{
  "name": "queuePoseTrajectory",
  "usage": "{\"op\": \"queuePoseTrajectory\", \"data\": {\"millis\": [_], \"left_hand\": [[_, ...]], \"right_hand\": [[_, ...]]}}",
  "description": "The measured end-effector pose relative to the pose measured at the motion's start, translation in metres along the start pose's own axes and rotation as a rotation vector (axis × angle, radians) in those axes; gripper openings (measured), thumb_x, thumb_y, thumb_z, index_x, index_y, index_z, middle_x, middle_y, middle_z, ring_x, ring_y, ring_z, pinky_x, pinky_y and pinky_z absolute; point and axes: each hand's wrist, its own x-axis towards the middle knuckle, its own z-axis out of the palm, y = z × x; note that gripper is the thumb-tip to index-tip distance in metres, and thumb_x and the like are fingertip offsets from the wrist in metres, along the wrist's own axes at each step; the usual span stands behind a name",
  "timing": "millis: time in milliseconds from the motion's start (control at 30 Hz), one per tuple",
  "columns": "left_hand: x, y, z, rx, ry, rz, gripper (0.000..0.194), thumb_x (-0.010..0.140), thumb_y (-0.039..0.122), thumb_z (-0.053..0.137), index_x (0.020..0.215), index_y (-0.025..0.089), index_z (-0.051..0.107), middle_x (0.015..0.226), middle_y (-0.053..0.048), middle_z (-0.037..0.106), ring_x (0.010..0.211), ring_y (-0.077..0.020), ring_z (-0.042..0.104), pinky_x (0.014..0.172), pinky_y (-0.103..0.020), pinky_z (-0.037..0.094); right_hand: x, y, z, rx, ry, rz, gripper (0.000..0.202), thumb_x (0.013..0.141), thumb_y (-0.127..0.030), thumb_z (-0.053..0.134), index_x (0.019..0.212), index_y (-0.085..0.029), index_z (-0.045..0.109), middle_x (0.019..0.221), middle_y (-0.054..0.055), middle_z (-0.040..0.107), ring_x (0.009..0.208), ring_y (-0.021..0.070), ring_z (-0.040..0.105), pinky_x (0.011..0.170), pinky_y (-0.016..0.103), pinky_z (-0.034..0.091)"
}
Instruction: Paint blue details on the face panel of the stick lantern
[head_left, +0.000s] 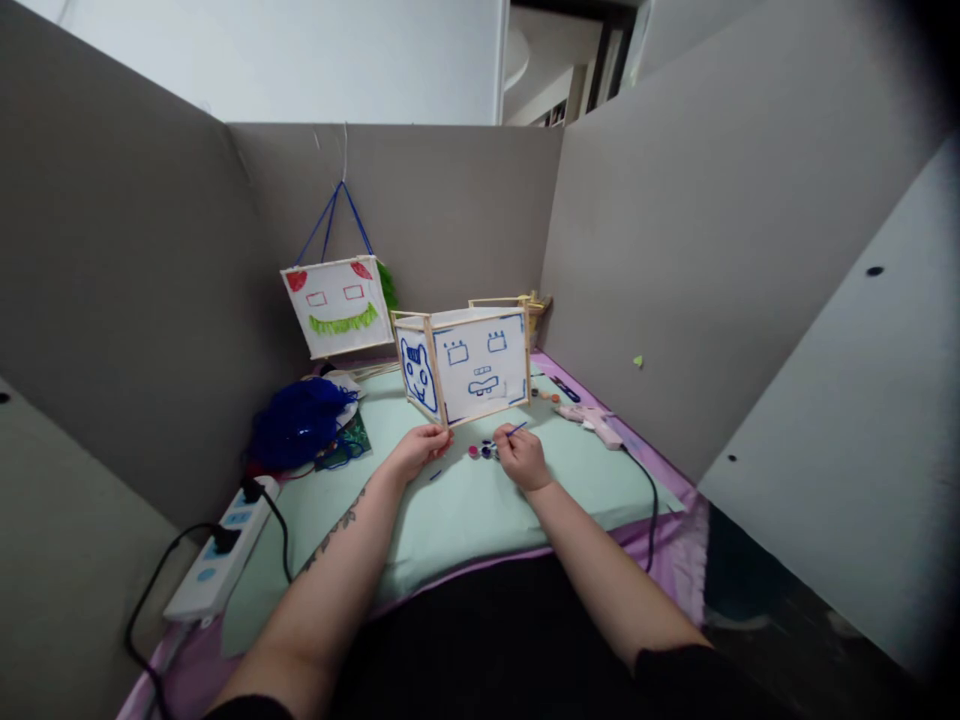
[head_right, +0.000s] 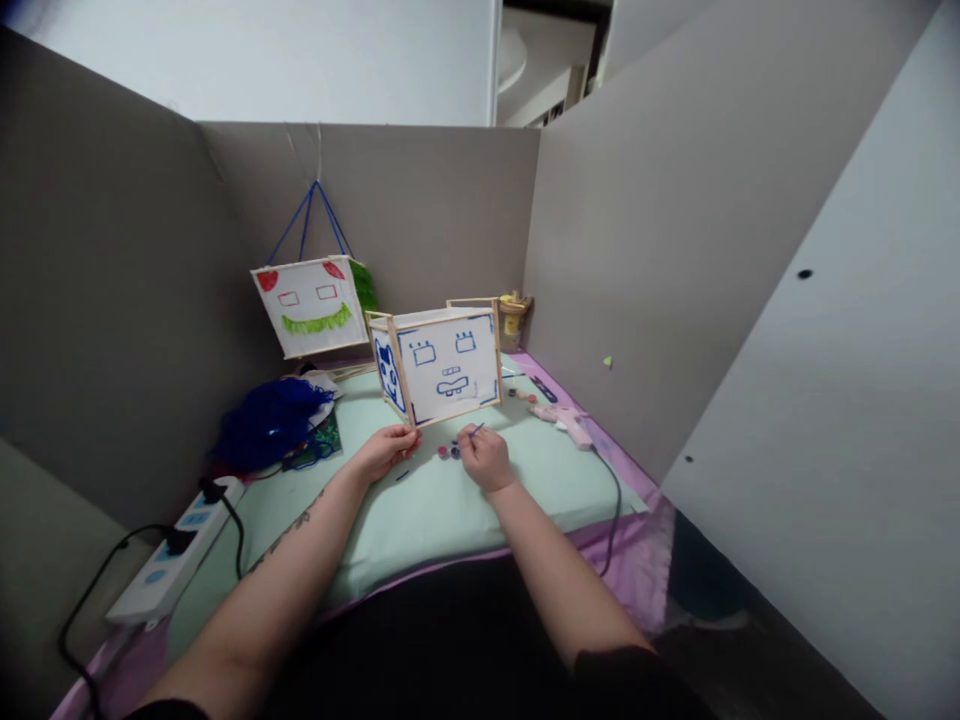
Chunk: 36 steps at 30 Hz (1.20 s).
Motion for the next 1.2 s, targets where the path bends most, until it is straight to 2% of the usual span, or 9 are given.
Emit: {"op": "queuePoseTrajectory", "data": {"millis": [333, 667, 767, 867, 1000, 1100, 1200], "left_hand": [[0.0, -0.001, -0.001, -0.013, -0.004, -0.001, 0.032, 0.056, 0.033, 0.083, 0.073, 0.011, 0.068, 0.064, -0.003, 0.063, 0.055, -0.0089, 0.05, 0.054, -0.022, 0.034], [0.001, -0.002, -0.001, -0.006, -0.017, 0.01, 0.031, 0.058, 0.035, 0.082, 0.072, 0.011, 0.068, 0.063, -0.003, 0.062, 0.054, -0.0094, 0.049, 0.054, -0.024, 0.034], [0.002, -0.003, -0.003, 0.005, -0.021, 0.02, 0.032, 0.058, 0.036, 0.082, 0.071, 0.012, 0.067, 0.062, -0.003, 0.06, 0.055, -0.0098, 0.05, 0.054, -0.023, 0.034], [0.002, -0.003, -0.004, 0.018, -0.025, 0.023, 0.033, 0.058, 0.038, 0.082, 0.071, 0.011, 0.067, 0.062, -0.003, 0.06, 0.055, -0.01, 0.05, 0.054, -0.023, 0.034], [0.002, -0.003, -0.005, 0.03, -0.028, 0.019, 0.033, 0.059, 0.039, 0.081, 0.072, 0.012, 0.067, 0.064, -0.003, 0.061, 0.057, -0.0099, 0.051, 0.053, -0.022, 0.034], [0.001, -0.003, -0.004, 0.034, -0.028, 0.02, 0.034, 0.059, 0.04, 0.081, 0.072, 0.012, 0.066, 0.065, -0.003, 0.061, 0.056, -0.0093, 0.05, 0.053, -0.022, 0.033], [-0.001, -0.001, -0.004, 0.041, -0.027, 0.025, 0.034, 0.059, 0.039, 0.081, 0.071, 0.012, 0.066, 0.064, -0.003, 0.06, 0.054, -0.0087, 0.048, 0.052, -0.022, 0.031]], "right_hand": [[0.0, 0.006, 0.006, -0.05, -0.015, 0.014, 0.038, 0.093, -0.035, 0.038, 0.066, -0.021, 0.062, 0.066, 0.004, 0.066, 0.066, 0.0162, 0.06, 0.066, 0.027, 0.045], [-0.001, 0.002, 0.004, 0.039, 0.033, 0.068, 0.038, 0.091, -0.038, 0.041, 0.064, -0.021, 0.061, 0.063, 0.003, 0.064, 0.063, 0.016, 0.06, 0.065, 0.026, 0.046], [-0.002, 0.003, -0.001, 0.101, 0.094, 0.099, 0.037, 0.093, -0.038, 0.04, 0.067, -0.02, 0.061, 0.063, 0.002, 0.063, 0.062, 0.0152, 0.061, 0.063, 0.026, 0.047], [-0.004, 0.006, -0.005, 0.146, 0.225, 0.149, 0.037, 0.095, -0.036, 0.033, 0.079, -0.018, 0.062, 0.069, 0.003, 0.063, 0.06, 0.0149, 0.06, 0.061, 0.027, 0.049], [0.0, 0.009, -0.007, 0.166, 0.343, 0.158, 0.031, 0.094, -0.034, 0.037, 0.093, -0.018, 0.064, 0.082, 0.006, 0.066, 0.074, 0.0179, 0.062, 0.07, 0.033, 0.051], [0.005, 0.006, -0.007, 0.181, 0.318, 0.108, 0.026, 0.091, -0.031, 0.044, 0.098, -0.019, 0.066, 0.091, 0.007, 0.068, 0.088, 0.02, 0.063, 0.08, 0.036, 0.051], [0.006, 0.002, -0.008, 0.193, 0.258, 0.059, 0.025, 0.089, -0.028, 0.047, 0.103, -0.021, 0.066, 0.097, 0.007, 0.07, 0.093, 0.0205, 0.063, 0.084, 0.037, 0.051]]}}
